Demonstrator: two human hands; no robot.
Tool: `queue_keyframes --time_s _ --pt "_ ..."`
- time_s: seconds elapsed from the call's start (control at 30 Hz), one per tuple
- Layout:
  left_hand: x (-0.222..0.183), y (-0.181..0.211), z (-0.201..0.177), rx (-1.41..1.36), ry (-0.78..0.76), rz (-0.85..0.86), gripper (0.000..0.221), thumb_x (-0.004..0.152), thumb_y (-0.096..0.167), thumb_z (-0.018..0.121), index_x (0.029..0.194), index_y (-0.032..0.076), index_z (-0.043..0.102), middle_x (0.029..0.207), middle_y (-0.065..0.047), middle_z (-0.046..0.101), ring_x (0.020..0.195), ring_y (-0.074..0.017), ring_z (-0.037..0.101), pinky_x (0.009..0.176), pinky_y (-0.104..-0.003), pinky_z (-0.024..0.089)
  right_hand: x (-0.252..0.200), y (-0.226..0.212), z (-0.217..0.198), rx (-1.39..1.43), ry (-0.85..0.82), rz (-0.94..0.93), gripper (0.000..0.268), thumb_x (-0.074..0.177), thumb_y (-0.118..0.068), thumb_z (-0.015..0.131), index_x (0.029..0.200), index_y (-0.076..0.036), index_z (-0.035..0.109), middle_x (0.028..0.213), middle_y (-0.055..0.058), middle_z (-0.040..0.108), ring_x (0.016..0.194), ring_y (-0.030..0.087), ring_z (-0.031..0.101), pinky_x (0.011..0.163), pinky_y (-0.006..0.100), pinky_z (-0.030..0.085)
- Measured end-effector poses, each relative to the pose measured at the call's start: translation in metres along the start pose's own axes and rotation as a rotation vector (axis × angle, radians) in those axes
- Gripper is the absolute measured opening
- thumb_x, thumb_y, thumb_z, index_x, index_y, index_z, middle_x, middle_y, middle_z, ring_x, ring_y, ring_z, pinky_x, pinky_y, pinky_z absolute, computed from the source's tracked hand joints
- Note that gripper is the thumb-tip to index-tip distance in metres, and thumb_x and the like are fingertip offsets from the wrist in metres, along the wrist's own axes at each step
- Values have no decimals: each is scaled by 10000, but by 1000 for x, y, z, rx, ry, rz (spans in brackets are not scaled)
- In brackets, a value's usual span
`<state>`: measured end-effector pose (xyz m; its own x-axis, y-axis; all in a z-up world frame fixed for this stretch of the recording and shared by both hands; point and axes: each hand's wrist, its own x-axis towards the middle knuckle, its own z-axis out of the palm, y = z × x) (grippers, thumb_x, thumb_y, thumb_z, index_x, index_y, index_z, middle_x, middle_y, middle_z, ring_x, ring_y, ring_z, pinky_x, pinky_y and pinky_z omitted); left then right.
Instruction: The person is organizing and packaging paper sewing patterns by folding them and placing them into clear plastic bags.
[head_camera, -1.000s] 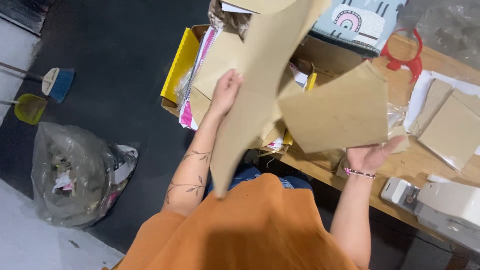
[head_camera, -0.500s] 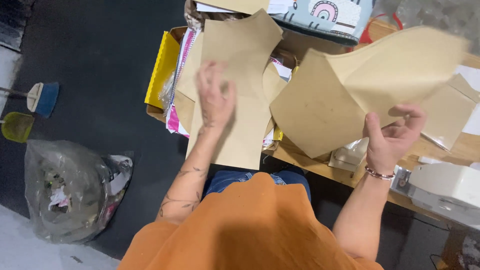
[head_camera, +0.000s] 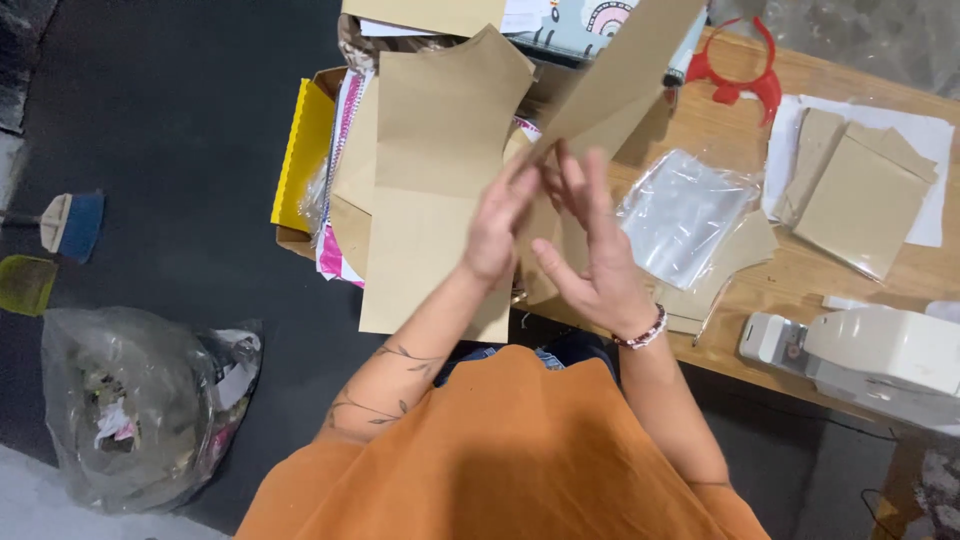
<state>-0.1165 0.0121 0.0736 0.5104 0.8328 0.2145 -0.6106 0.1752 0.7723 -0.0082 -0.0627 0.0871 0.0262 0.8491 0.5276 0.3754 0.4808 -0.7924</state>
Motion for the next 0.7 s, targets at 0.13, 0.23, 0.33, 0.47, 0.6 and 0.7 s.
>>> queue_keyframes --time_s 0.13,0.23,0.33,0.47,0.6,0.7 --pt "4 -15 -47 -129 314 -205 343 1023 369 595 1040 48 717 934 -146 759 850 -233 756 762 -367 618 -1 6 -14 -170 76 88 561 979 11 616 1503 -40 422 1549 187 409 1410 384 443 1156 528 396" --pt "2 1 -57 -142 378 -276 357 1006 367 610 1015 31 729 946 -178 759 840 -284 763 745 -422 645 -11 23 -26 -232 221 248 463 998 -22 633 1442 -53 506 1483 168 462 1425 384 404 1157 540 372" --pt "2 10 -66 -156 391 -303 343 1001 350 617 1007 25 726 962 -188 754 851 -304 762 754 -453 647 -21 36 -36 -191 321 409 441 1021 -39 623 1442 -95 504 1477 126 448 1422 348 393 1149 527 374" --pt "5 21 -76 -201 380 -350 312 993 321 631 1010 24 723 1014 -204 746 903 -334 757 804 -496 640 -36 58 -41 -111 371 492 513 1029 -151 683 1482 -113 445 1475 122 448 1414 350 383 1147 548 353" --pt "7 21 -85 -130 345 -334 315 997 341 620 1016 43 721 988 -174 752 887 -299 764 762 -444 654 -45 72 -40 0 329 527 518 1023 -166 670 1479 -124 429 1416 117 509 1380 328 449 1122 571 373" --pt "9 27 -83 -127 314 -324 329 1001 350 607 1005 42 722 975 -168 750 871 -294 766 758 -445 655 -59 91 -39 111 352 618 392 1036 -140 664 1391 -107 501 1076 51 692 1018 148 665 946 352 536"
